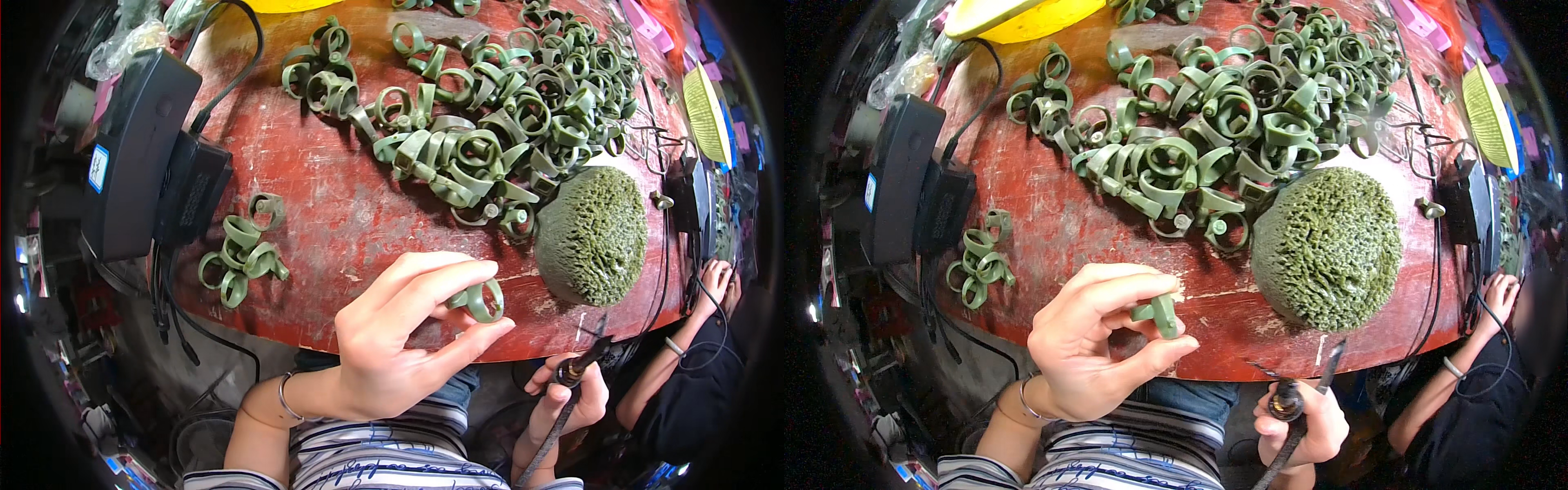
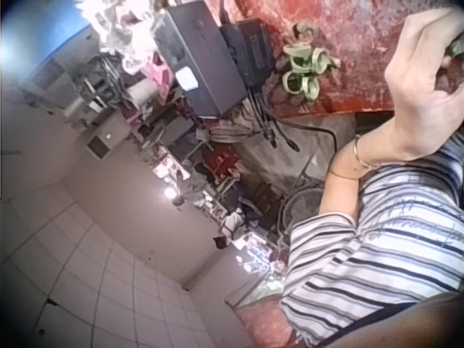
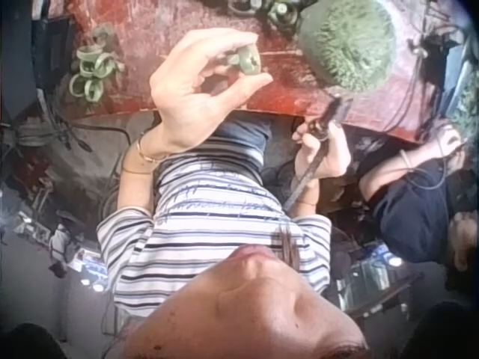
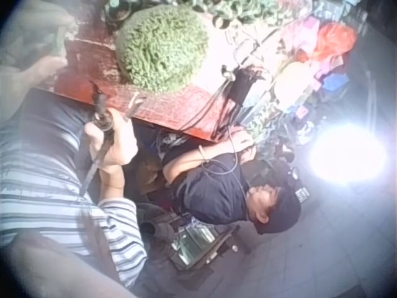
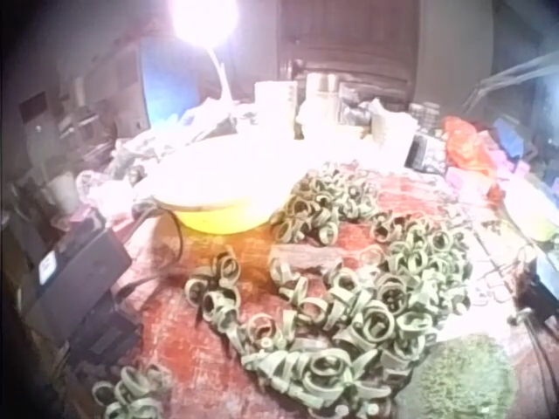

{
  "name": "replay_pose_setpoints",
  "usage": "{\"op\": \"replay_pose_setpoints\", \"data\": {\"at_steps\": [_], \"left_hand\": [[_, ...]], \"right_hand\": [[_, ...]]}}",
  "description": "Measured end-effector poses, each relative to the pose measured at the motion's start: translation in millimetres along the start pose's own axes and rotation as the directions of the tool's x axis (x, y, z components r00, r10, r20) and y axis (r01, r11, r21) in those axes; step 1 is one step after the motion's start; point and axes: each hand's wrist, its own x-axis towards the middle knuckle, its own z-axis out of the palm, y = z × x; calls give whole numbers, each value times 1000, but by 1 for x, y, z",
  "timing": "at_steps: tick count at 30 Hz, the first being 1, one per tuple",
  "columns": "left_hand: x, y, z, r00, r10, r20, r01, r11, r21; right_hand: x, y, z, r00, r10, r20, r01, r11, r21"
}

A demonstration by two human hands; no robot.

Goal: Using a heated tool to fuse or clean green wax jewelry molds on a workstation.

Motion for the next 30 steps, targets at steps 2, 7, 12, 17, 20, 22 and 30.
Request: {"op": "replay_pose_setpoints", "data": {"at_steps": [2, 7, 12, 17, 20, 22, 30], "left_hand": [[0, 1, 0, 1000, -9, -2, 9, 999, 39], [2, 1, 1, 1000, 8, 6, -8, 1000, 25], [0, 2, -1, 1000, -23, 15, 22, 999, 47], [0, 1, 1, 1000, -20, -8, 20, 1000, 0], [2, 3, -3, 995, -15, 94, 11, 999, 38], [3, 4, -6, 990, -18, 143, 11, 999, 47], [2, 4, -3, 997, -20, 80, 19, 1000, 12]], "right_hand": [[1, 1, -4, 998, 22, -59, -26, 997, -76], [10, 6, -14, 994, 69, -87, -90, 961, -263], [12, 6, -17, 992, 96, -83, -115, 956, -270], [14, 6, -18, 994, 84, -64, -100, 943, -317], [13, 3, -19, 981, 171, -87, -189, 942, -278], [13, 3, -19, 984, 151, -95, -171, 949, -265], [4, -5, 0, 988, -32, 148, 56, 985, -161]]}}
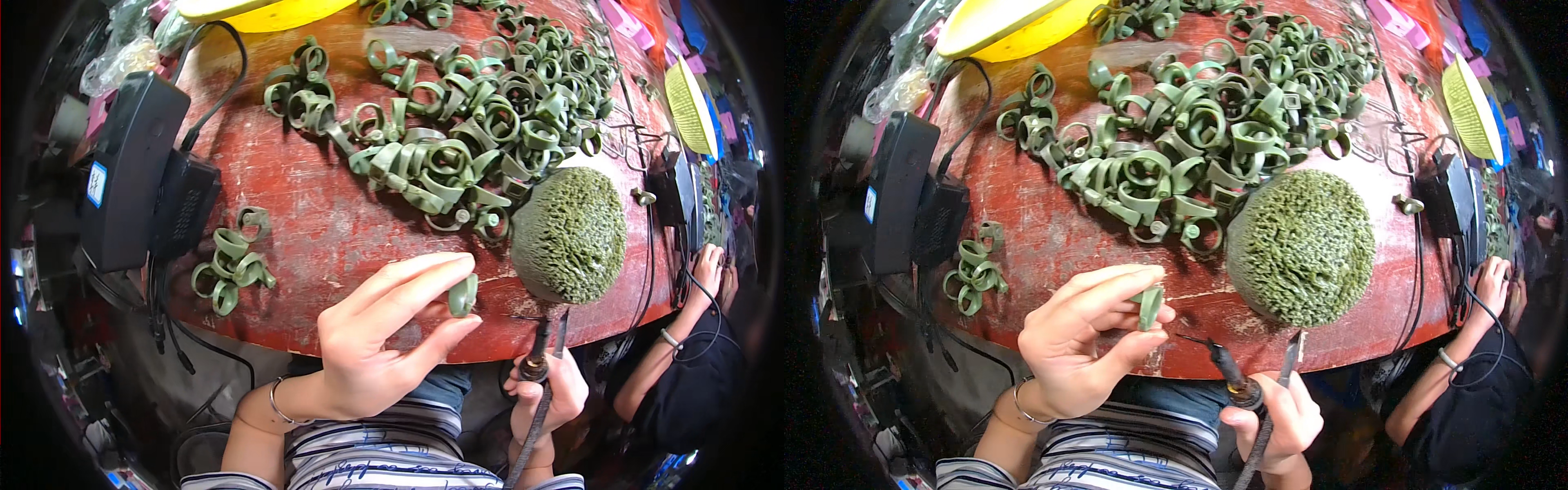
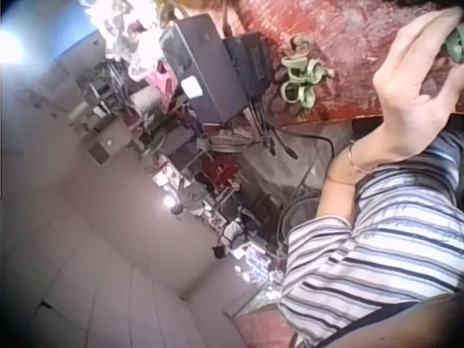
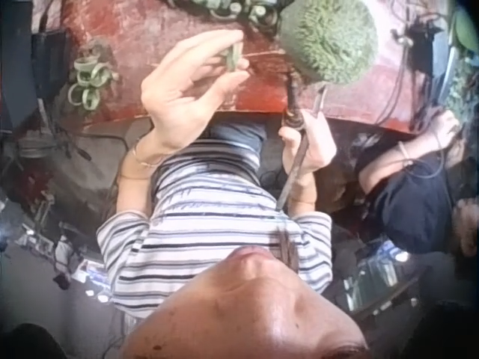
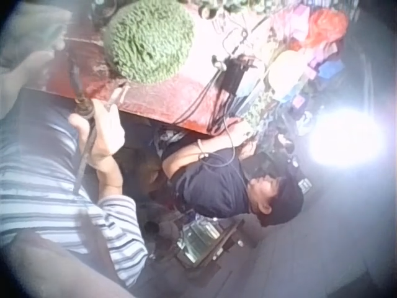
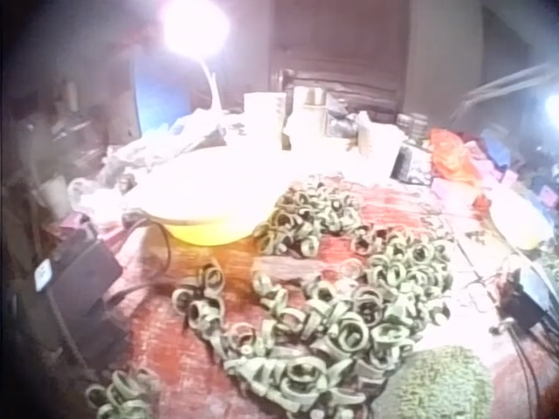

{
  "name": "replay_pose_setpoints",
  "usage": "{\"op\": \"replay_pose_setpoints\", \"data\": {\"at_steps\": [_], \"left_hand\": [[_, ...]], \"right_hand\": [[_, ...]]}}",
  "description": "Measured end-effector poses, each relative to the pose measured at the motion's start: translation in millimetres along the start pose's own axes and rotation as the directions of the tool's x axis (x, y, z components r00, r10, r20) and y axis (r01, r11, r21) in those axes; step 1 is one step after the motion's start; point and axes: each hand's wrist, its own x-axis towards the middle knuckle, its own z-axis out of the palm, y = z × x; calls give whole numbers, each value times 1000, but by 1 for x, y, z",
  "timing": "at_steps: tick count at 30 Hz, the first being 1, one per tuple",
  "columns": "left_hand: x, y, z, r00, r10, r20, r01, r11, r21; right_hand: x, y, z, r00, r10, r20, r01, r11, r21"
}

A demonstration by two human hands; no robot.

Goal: Using a heated tool to fuse or clean green wax jewelry molds on a workstation.

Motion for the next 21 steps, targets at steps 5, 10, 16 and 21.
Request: {"op": "replay_pose_setpoints", "data": {"at_steps": [5, 10, 16, 21], "left_hand": [[0, 0, 0, 999, -31, -36, 28, 997, -78], [-1, 0, -6, 995, -35, 94, 43, 996, -82], [-1, -2, -6, 995, -15, 95, 24, 996, -91], [-1, -2, -2, 1000, -27, -1, 27, 994, -108]], "right_hand": [[2, -5, 6, 996, -36, 82, 35, 999, 14], [6, -9, 5, 992, -46, 115, 52, 998, -45], [8, -10, 6, 993, -38, 112, 45, 997, -61], [8, -10, 6, 994, -21, 106, 28, 998, -63]]}}
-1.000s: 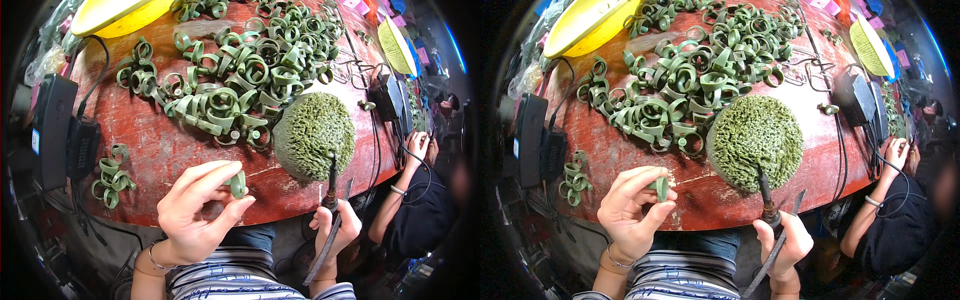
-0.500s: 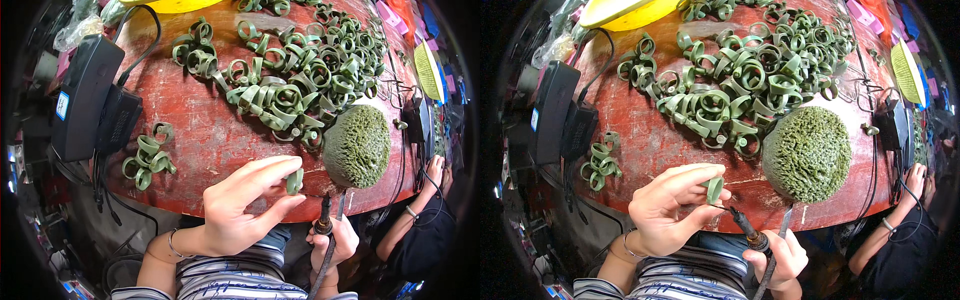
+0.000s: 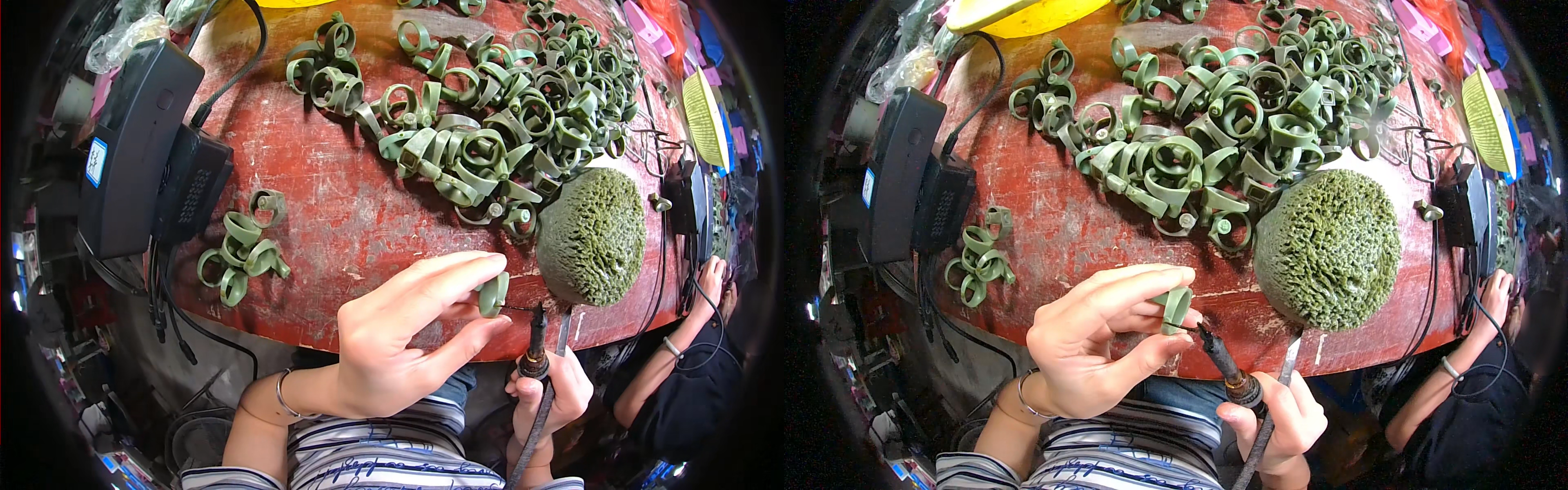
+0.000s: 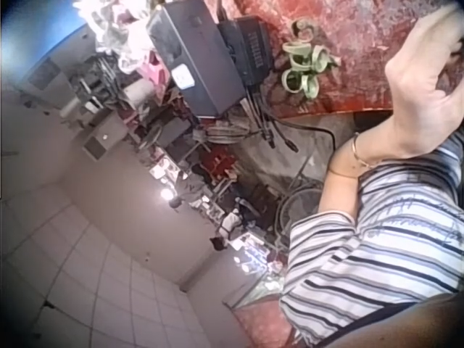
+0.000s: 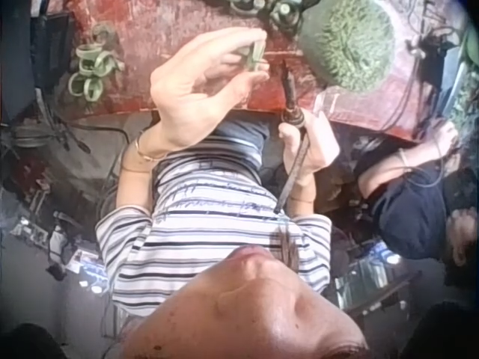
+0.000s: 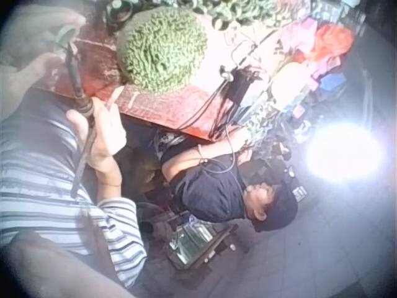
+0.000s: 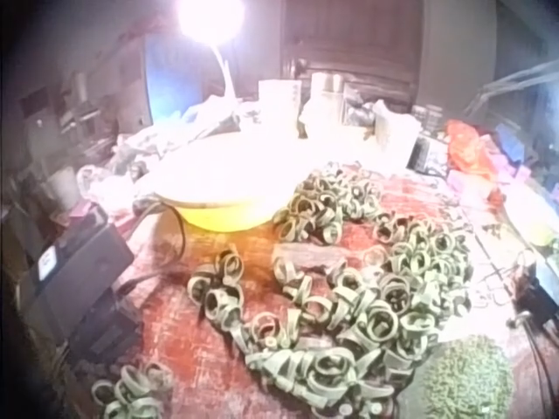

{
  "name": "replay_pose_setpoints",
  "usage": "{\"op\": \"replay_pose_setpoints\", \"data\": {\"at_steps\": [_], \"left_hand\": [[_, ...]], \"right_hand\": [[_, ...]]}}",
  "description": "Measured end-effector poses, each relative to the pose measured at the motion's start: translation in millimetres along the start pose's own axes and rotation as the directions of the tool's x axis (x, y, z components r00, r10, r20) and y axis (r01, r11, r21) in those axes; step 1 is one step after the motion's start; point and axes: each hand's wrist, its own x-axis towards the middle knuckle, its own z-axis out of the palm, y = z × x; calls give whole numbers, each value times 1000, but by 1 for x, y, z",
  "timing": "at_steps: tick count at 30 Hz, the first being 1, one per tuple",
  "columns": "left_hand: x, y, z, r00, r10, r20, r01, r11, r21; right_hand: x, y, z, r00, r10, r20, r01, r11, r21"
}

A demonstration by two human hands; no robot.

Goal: Using a heated tool to fuse or clean green wax jewelry molds on a workstation.

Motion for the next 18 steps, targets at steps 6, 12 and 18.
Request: {"op": "replay_pose_setpoints", "data": {"at_steps": [6, 12, 18], "left_hand": [[0, 0, 0, 1000, -14, -3, 14, 1000, -4], [0, 0, 0, 1000, -7, -5, 7, 1000, 2], [0, 1, 0, 1000, -6, -7, 6, 1000, 5]], "right_hand": [[-1, 0, 0, 1000, 16, -5, -16, 1000, 9], [-1, 0, 0, 1000, 27, -10, -27, 1000, 5], [-4, 2, 1, 998, 55, -27, -54, 998, 37]]}}
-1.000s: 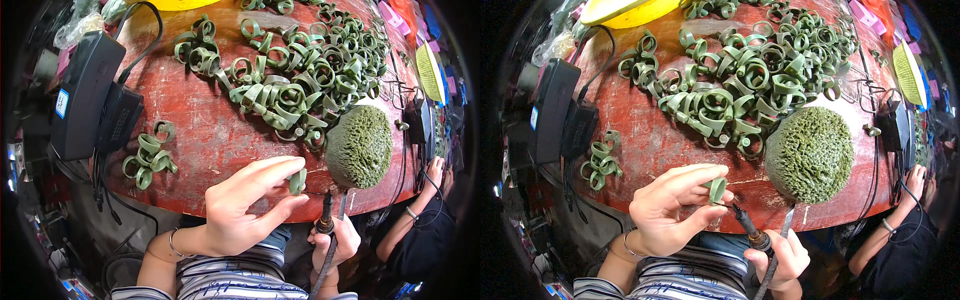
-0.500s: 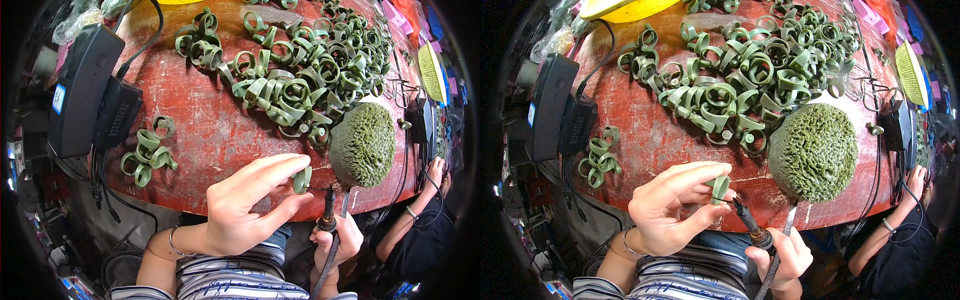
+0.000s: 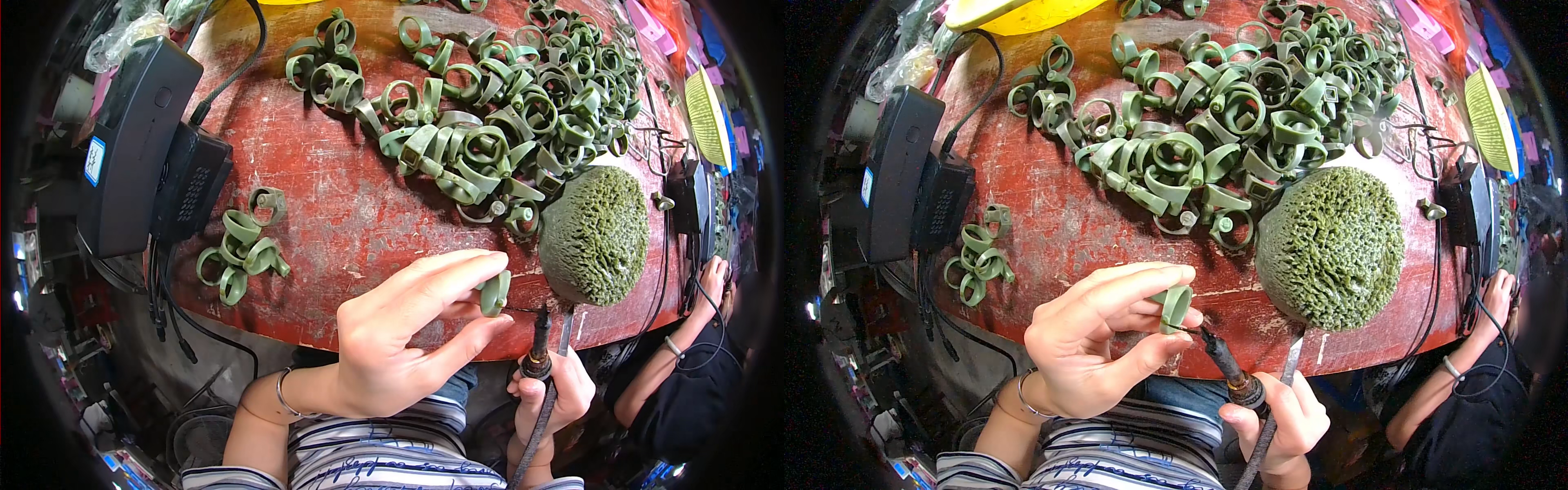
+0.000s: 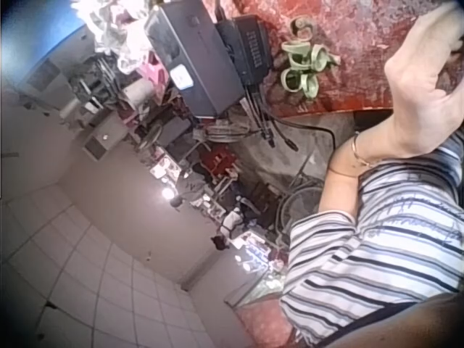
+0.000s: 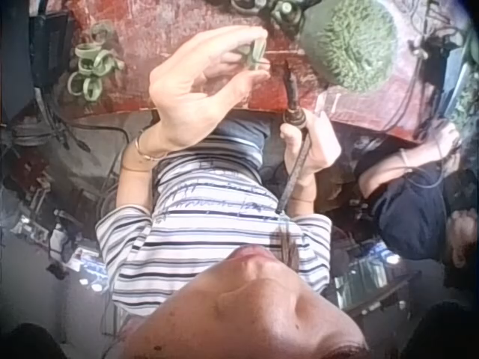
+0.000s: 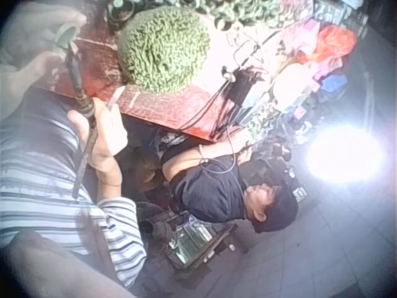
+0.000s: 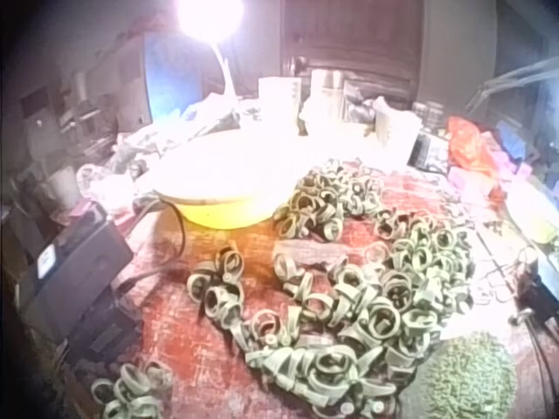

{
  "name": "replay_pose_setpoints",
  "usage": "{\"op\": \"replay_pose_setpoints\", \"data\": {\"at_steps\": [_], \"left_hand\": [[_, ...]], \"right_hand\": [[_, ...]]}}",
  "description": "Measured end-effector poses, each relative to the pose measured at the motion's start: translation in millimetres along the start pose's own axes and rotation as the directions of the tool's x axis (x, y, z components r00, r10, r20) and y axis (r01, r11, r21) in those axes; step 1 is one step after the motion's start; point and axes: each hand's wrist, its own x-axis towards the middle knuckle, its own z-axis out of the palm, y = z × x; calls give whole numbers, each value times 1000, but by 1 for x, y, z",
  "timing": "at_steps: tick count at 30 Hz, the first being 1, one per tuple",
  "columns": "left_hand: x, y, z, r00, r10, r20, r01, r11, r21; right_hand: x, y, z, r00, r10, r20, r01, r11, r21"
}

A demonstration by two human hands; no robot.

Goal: Using a heated tool to fuse or clean green wax jewelry molds on a workstation.

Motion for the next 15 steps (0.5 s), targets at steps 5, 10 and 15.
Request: {"op": "replay_pose_setpoints", "data": {"at_steps": [5, 10, 15], "left_hand": [[1, 0, -4, 995, 29, 95, -32, 999, 32], [1, 2, -4, 996, -25, 90, 24, 1000, 14], [2, 1, 2, 1000, -12, -12, 12, 1000, 10]], "right_hand": [[-5, 4, 3, 995, 42, -94, -31, 993, 111], [-6, 8, -7, 957, 102, -270, -78, 992, 99], [-3, 18, -21, 952, 119, -283, -142, 988, -63]]}}
